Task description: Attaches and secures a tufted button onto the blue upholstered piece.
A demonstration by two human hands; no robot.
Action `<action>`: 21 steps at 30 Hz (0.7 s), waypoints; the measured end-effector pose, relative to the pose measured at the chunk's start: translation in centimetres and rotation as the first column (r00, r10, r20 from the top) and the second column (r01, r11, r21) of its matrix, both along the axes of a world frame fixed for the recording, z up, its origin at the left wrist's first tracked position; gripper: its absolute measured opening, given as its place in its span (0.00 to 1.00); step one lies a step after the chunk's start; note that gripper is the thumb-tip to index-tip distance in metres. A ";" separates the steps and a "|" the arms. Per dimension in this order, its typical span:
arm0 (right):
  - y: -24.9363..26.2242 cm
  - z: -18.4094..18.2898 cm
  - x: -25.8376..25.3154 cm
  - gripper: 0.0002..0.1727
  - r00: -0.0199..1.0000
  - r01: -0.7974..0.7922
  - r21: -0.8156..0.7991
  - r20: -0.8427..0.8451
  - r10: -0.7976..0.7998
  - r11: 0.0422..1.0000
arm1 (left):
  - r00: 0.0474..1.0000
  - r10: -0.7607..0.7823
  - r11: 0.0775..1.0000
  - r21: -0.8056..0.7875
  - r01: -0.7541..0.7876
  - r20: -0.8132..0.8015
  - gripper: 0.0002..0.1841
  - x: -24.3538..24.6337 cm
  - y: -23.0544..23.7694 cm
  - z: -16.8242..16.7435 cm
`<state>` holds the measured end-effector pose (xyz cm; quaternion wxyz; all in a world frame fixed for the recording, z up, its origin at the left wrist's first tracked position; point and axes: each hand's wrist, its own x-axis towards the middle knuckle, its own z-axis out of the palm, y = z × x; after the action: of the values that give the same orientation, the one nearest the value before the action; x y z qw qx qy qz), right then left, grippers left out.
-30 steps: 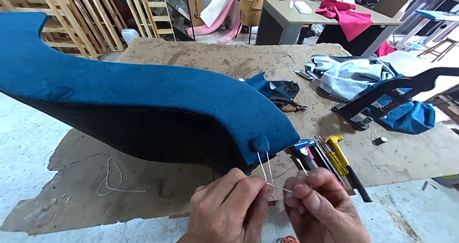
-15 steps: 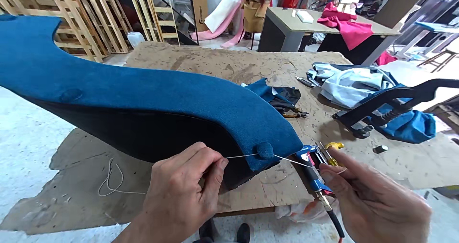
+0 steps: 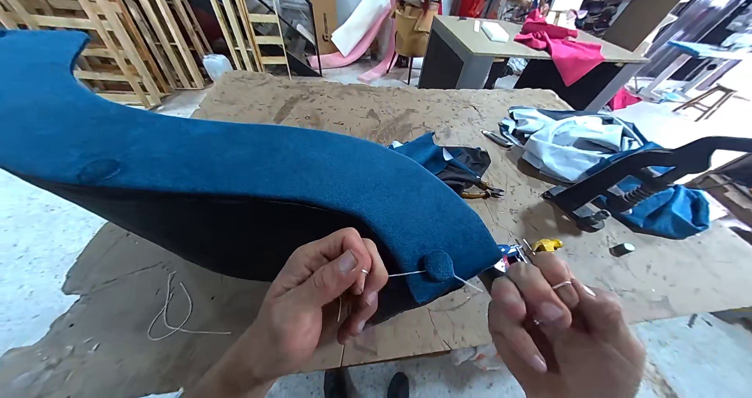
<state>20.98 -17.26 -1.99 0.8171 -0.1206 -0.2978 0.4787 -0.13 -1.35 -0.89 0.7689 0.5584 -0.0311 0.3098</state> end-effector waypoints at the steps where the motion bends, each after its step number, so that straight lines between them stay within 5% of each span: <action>1: 0.2 0.4 -0.1 0.14 0.998 0.051 -0.049 0.038 -0.049 0.997 | 0.997 0.067 0.997 0.050 -0.065 -0.030 0.17 0.1 -0.1 0.0; 8: 0.8 1.4 -0.1 0.16 0.905 0.355 -0.157 0.303 -0.297 0.921 | 0.964 0.255 0.914 0.344 -0.214 -0.079 0.16 0.1 0.4 0.2; 17: -0.3 1.8 1.5 0.14 0.823 0.335 -0.195 0.536 -0.186 0.922 | 0.979 0.200 0.900 0.402 -0.165 -0.045 0.18 0.0 1.8 -0.4; 21: -1.7 3.0 2.4 0.11 0.643 0.523 -0.215 0.735 -0.216 0.825 | 0.925 0.362 0.851 0.445 -0.278 -0.116 0.09 -0.9 1.6 0.8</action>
<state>23.33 -18.95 0.97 0.6863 -0.5152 -0.4372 0.2691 -1.08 0.27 -0.06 0.5669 0.7357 0.0723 0.3637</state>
